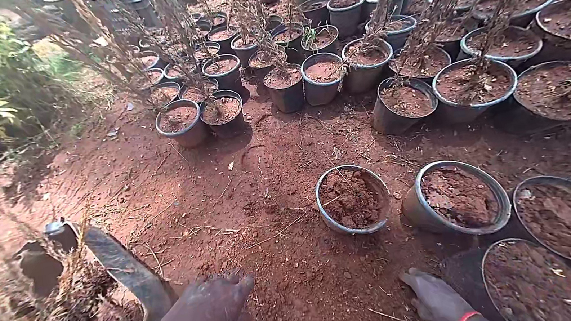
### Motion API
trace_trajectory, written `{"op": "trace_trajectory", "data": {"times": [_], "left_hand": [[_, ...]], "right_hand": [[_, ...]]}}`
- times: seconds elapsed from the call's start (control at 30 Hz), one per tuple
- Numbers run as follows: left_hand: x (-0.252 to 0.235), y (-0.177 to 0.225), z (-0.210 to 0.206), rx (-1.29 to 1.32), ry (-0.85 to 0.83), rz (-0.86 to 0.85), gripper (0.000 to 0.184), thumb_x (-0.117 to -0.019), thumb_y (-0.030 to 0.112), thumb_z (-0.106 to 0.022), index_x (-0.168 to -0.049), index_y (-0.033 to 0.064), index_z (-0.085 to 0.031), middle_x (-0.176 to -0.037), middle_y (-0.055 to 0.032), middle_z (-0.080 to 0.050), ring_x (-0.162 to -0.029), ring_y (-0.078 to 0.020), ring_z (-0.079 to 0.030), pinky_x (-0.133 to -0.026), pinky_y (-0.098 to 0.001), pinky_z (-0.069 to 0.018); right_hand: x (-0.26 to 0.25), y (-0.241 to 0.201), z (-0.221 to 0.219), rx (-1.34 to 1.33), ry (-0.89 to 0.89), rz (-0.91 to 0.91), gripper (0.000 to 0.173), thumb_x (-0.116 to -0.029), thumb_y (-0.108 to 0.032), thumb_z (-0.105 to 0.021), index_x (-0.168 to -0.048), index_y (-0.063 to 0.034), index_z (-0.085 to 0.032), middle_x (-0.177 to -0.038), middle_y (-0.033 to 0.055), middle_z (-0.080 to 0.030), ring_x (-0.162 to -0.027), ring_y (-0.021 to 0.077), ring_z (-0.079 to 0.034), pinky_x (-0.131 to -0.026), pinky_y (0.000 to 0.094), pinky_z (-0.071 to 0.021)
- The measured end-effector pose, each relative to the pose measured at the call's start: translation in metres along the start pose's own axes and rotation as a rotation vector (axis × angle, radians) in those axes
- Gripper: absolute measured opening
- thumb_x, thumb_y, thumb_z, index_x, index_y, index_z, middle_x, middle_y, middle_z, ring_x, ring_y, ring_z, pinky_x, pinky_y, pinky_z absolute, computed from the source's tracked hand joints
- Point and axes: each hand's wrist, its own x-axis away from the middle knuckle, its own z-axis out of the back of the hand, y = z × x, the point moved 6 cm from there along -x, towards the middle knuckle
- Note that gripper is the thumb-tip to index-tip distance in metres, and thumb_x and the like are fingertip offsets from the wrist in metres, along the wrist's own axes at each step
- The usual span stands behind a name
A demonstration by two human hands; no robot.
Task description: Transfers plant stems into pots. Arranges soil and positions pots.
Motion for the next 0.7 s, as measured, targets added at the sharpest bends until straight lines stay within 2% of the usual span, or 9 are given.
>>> {"op": "trace_trajectory", "data": {"times": [0.1,0.13,0.2,0.3,0.37,0.43,0.5,0.57,0.7], "left_hand": [[-0.002,-0.001,0.0,0.01,0.007,-0.002,0.055,-0.106,0.039,-0.058,-0.152,0.0101,-0.049,-0.142,-0.0221,-0.059,-0.13,-0.0417,-0.059,-0.104,-0.062,-0.0482],[-0.003,-0.002,0.001,0.014,0.004,0.006,0.055,-0.1059,0.039,-0.058,-0.152,0.0108,-0.049,-0.142,-0.0218,-0.059,-0.13,-0.0415,-0.059,-0.105,-0.0618,-0.0482],[-0.004,-0.001,0.003,0.021,-0.011,0.017,0.054,-0.1061,0.038,-0.058,-0.151,0.0097,-0.05,-0.143,-0.0226,-0.059,-0.13,-0.0427,-0.059,-0.104,-0.0627,-0.0479],[-0.006,0.002,0.006,0.021,-0.032,0.025,0.054,-0.1061,0.038,-0.058,-0.152,0.0102,-0.049,-0.143,-0.0226,-0.059,-0.129,-0.0434,-0.059,-0.103,-0.0644,-0.0478],[-0.007,0.002,0.006,0.004,-0.04,0.03,0.055,-0.1061,0.039,-0.057,-0.152,0.0117,-0.049,-0.143,-0.0217,-0.058,-0.129,-0.0429,-0.06,-0.102,-0.0644,-0.0486],[-0.007,0.002,0.005,-0.005,-0.039,0.031,0.055,-0.106,0.04,-0.057,-0.153,0.012,-0.048,-0.144,-0.0213,-0.058,-0.129,-0.0422,-0.06,-0.102,-0.0639,-0.0491],[-0.005,0.002,0.005,-0.008,-0.036,0.032,0.056,-0.1062,0.04,-0.057,-0.153,0.0113,-0.048,-0.144,-0.0217,-0.058,-0.129,-0.0425,-0.059,-0.103,-0.0636,-0.0487],[-0.003,0.003,0.006,0.004,-0.024,0.029,0.055,-0.1063,0.039,-0.058,-0.152,0.0102,-0.049,-0.143,-0.0225,-0.058,-0.129,-0.0429,-0.059,-0.103,-0.0634,-0.048],[-0.003,0.001,0.004,0.004,-0.019,0.026,0.055,-0.106,0.04,-0.057,-0.152,0.0116,-0.049,-0.144,-0.021,-0.058,-0.131,-0.0419,-0.059,-0.104,-0.0633,-0.048]], "right_hand": [[0.023,-0.014,-0.024,-0.047,-0.01,-0.023,0.08,-0.0823,-0.004,-0.076,-0.153,0.002,-0.039,-0.153,0.0339,-0.042,-0.133,0.0525,-0.051,-0.105,0.0636,-0.0477],[0.029,-0.021,-0.027,-0.055,0.003,-0.026,0.084,-0.08,-0.001,-0.077,-0.154,0.0025,-0.037,-0.153,0.0363,-0.039,-0.135,0.0548,-0.048,-0.104,0.0639,-0.0477],[0.039,-0.036,-0.03,-0.029,0.002,-0.036,0.085,-0.0788,0.004,-0.074,-0.154,0.0053,-0.035,-0.154,0.037,-0.036,-0.138,0.054,-0.045,-0.105,0.0597,-0.0488],[0.043,-0.054,-0.039,-0.047,0.003,-0.022,0.08,-0.0809,0.009,-0.069,-0.153,0.008,-0.034,-0.153,0.0344,-0.04,-0.136,0.0511,-0.049,-0.105,0.0564,-0.0493],[0.038,-0.058,-0.053,-0.064,0.027,0.021,0.074,-0.0827,0.008,-0.068,-0.151,0.0062,-0.04,-0.15,0.0345,-0.043,-0.132,0.0515,-0.052,-0.103,0.0582,-0.0509],[0.034,-0.06,-0.063,-0.073,0.05,0.063,0.073,-0.0796,0.003,-0.074,-0.147,0.0046,-0.048,-0.146,0.0337,-0.046,-0.13,0.05,-0.054,-0.102,0.0584,-0.0516],[0.036,-0.073,-0.058,-0.072,0.002,0.12,0.066,-0.0849,-0.001,-0.071,-0.146,0.0051,-0.048,-0.146,0.0331,-0.047,-0.131,0.0486,-0.054,-0.105,0.0574,-0.05],[0.043,-0.096,-0.046,-0.097,-0.074,0.165,0.066,-0.0902,-0.001,-0.065,-0.151,0.0047,-0.041,-0.15,0.0327,-0.044,-0.132,0.0485,-0.054,-0.105,0.0572,-0.0488],[0.015,-0.112,-0.07,-0.331,0.04,0.221,0.069,-0.0921,-0.015,-0.07,-0.155,-0.0056,-0.043,-0.148,0.0262,-0.05,-0.122,0.0419,-0.063,-0.102,0.0566,-0.0524]]}}
